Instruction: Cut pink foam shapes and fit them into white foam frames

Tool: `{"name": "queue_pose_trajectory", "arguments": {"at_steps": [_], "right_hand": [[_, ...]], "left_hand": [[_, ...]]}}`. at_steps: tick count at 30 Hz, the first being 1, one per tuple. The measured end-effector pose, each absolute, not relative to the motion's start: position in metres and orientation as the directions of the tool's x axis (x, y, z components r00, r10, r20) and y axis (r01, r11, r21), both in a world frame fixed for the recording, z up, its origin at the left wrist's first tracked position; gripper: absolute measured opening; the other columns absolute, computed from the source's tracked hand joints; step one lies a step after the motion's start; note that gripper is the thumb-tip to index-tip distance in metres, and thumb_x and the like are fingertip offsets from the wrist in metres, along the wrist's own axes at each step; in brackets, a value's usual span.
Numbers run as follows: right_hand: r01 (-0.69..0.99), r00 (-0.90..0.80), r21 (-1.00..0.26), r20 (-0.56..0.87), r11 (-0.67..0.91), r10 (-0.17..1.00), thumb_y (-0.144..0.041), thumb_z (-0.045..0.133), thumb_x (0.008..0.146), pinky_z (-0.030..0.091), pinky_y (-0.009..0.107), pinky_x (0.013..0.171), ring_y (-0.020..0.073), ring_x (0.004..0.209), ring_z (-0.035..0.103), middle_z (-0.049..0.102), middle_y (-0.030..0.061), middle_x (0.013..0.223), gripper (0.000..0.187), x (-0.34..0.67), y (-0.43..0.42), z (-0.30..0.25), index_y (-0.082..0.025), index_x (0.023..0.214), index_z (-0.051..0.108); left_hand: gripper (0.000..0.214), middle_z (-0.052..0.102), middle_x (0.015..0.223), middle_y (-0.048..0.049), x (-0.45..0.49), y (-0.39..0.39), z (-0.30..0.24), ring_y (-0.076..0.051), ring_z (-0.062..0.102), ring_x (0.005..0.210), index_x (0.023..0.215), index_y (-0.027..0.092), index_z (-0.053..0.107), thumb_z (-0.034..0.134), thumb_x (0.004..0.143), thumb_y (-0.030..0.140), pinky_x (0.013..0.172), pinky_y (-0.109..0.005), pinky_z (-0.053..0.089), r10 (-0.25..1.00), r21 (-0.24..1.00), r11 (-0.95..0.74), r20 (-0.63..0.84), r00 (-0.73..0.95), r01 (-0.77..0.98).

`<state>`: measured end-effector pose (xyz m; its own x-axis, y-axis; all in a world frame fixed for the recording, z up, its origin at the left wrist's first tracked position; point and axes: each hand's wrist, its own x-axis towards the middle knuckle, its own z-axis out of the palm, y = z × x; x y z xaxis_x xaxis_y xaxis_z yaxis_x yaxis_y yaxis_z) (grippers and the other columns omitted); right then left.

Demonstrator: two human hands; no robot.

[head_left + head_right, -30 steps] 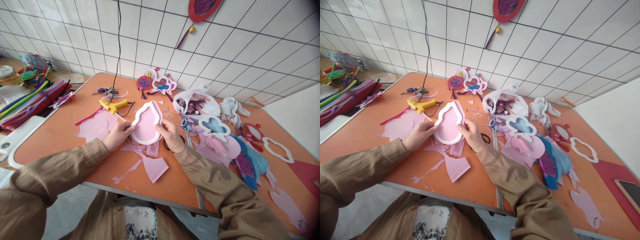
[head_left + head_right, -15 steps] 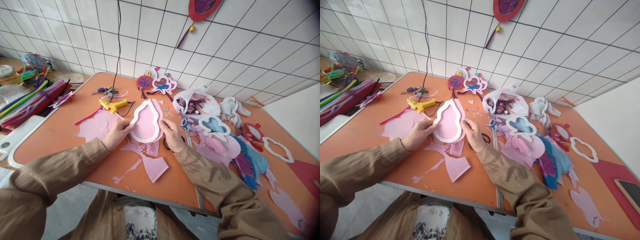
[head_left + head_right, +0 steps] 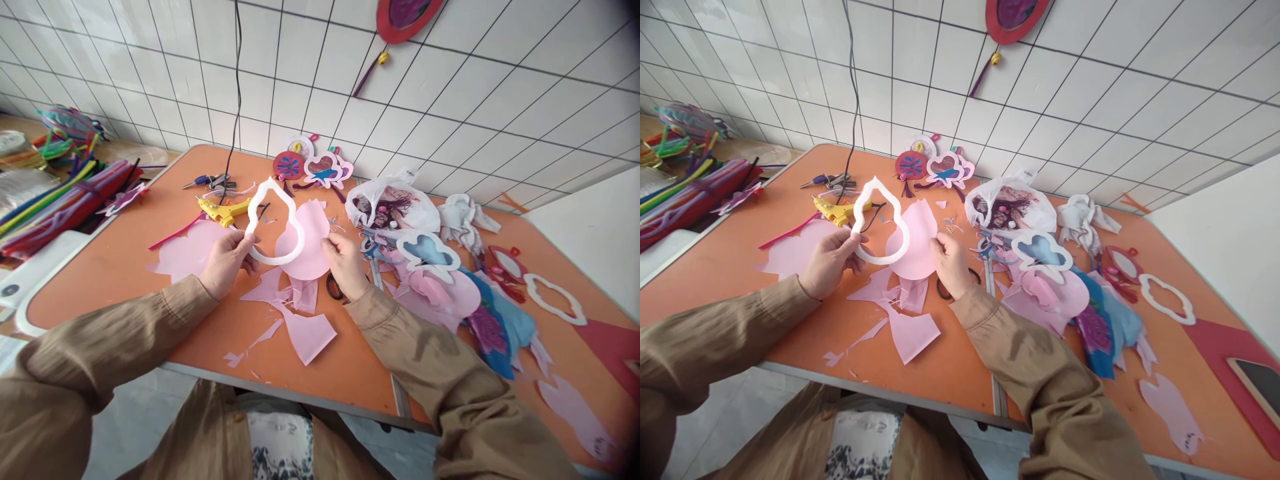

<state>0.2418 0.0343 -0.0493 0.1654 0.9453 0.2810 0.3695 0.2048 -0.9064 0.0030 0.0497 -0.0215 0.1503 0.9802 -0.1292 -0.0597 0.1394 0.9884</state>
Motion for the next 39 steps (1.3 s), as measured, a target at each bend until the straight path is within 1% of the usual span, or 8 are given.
{"name": "queue_pose_trajectory", "arguments": {"at_steps": [6, 10, 17, 24, 28, 31, 35, 39], "right_hand": [[0.267, 0.132, -0.949, 0.209, 0.169, 0.969, -0.045, 0.06, 0.082, 0.027, 0.03, 0.061, 0.0137, 0.065, 0.032, 0.035, -0.0043, 0.065, 0.034, 0.236, 0.032, -0.051, -0.024, 0.064, 0.042], [0.172, 0.129, -0.974, 0.169, 0.146, 0.977, -0.049, 0.062, 0.084, 0.031, 0.029, 0.061, 0.0136, 0.066, 0.033, 0.035, -0.0038, 0.066, 0.038, 0.229, 0.028, -0.051, -0.023, 0.065, 0.042], [0.04, 0.099, -0.997, 0.07, 0.066, 0.993, -0.06, 0.069, 0.079, 0.042, 0.03, 0.065, 0.0177, 0.072, 0.047, 0.051, -0.0008, 0.067, 0.042, 0.223, 0.022, -0.047, -0.023, 0.068, 0.053], [-0.021, 0.093, -0.999, 0.036, 0.039, 0.995, -0.059, 0.074, 0.074, 0.044, 0.031, 0.069, 0.018, 0.075, 0.05, 0.055, -0.0005, 0.069, 0.042, 0.219, 0.02, -0.043, -0.023, 0.067, 0.054], [-0.071, 0.091, -0.997, 0.023, 0.029, 0.996, -0.067, 0.069, 0.076, 0.042, 0.032, 0.066, 0.018, 0.071, 0.047, 0.052, -0.0002, 0.066, 0.048, 0.22, 0.02, -0.043, -0.023, 0.065, 0.052], [0.018, 0.043, -0.998, 0.067, 0.066, 0.997, -0.065, 0.068, 0.078, 0.036, 0.031, 0.062, 0.0163, 0.068, 0.041, 0.045, -0.0017, 0.065, 0.047, 0.222, 0.019, -0.041, -0.024, 0.066, 0.048], [0.18, 0.014, -0.975, 0.134, 0.129, 0.991, -0.048, 0.069, 0.079, 0.024, 0.03, 0.058, 0.0131, 0.064, 0.031, 0.036, -0.004, 0.066, 0.034, 0.229, 0.021, -0.031, -0.023, 0.069, 0.049], [0.315, 0.147, -0.908, 0.335, 0.277, 0.931, -0.039, 0.063, 0.085, 0.022, 0.031, 0.06, 0.0131, 0.064, 0.03, 0.033, -0.0039, 0.067, 0.03, 0.253, 0.029, -0.011, -0.023, 0.067, 0.045]], "left_hand": [[0.026, 0.066, 0.052, -0.0006, 0.002, 0.049, -0.025, -0.014, 0.061, 0.041, 0.095, 0.014, 0.063, 0.067, 0.092, 0.039, 0.041, -0.021, 0.049, 0.928, 0.978, 0.209, -0.198, 0.315, -0.002], [0.031, 0.064, 0.048, -0.0001, 0.003, 0.046, -0.028, -0.014, 0.061, 0.041, 0.08, 0.017, 0.06, 0.074, 0.088, 0.044, 0.042, -0.022, 0.049, 0.879, 0.975, 0.189, -0.22, 0.423, 0.113], [0.042, 0.066, 0.05, -0.0018, 0.0, 0.046, -0.026, -0.015, 0.063, 0.044, 0.081, 0.017, 0.061, 0.077, 0.082, 0.056, 0.045, -0.024, 0.052, 0.893, 0.98, 0.172, -0.2, 0.404, 0.106], [0.05, 0.065, 0.048, -0.0025, -0.001, 0.047, -0.026, -0.012, 0.058, 0.04, 0.075, 0.017, 0.06, 0.084, 0.07, 0.06, 0.042, -0.022, 0.048, 0.867, 0.976, 0.198, -0.218, 0.447, 0.092], [0.053, 0.066, 0.049, -0.0035, -0.003, 0.049, -0.027, -0.013, 0.058, 0.039, 0.07, 0.017, 0.06, 0.085, 0.068, 0.063, 0.042, -0.022, 0.049, 0.881, 0.981, 0.161, -0.194, 0.432, 0.111], [0.055, 0.066, 0.049, -0.0033, -0.003, 0.049, -0.026, -0.013, 0.058, 0.04, 0.07, 0.017, 0.061, 0.085, 0.067, 0.066, 0.042, -0.023, 0.049, 0.883, 0.983, 0.142, -0.179, 0.433, 0.116], [0.057, 0.065, 0.049, -0.0042, -0.003, 0.048, -0.025, -0.014, 0.06, 0.041, 0.07, 0.016, 0.062, 0.08, 0.069, 0.07, 0.043, -0.023, 0.049, 0.879, 0.979, 0.156, -0.2, 0.433, 0.135], [0.054, 0.074, 0.069, -0.0074, -0.006, 0.053, -0.018, -0.014, 0.062, 0.044, 0.09, 0.012, 0.069, 0.077, 0.075, 0.064, 0.042, -0.025, 0.048, 0.943, 0.987, 0.149, -0.162, 0.291, 0.065]]}}
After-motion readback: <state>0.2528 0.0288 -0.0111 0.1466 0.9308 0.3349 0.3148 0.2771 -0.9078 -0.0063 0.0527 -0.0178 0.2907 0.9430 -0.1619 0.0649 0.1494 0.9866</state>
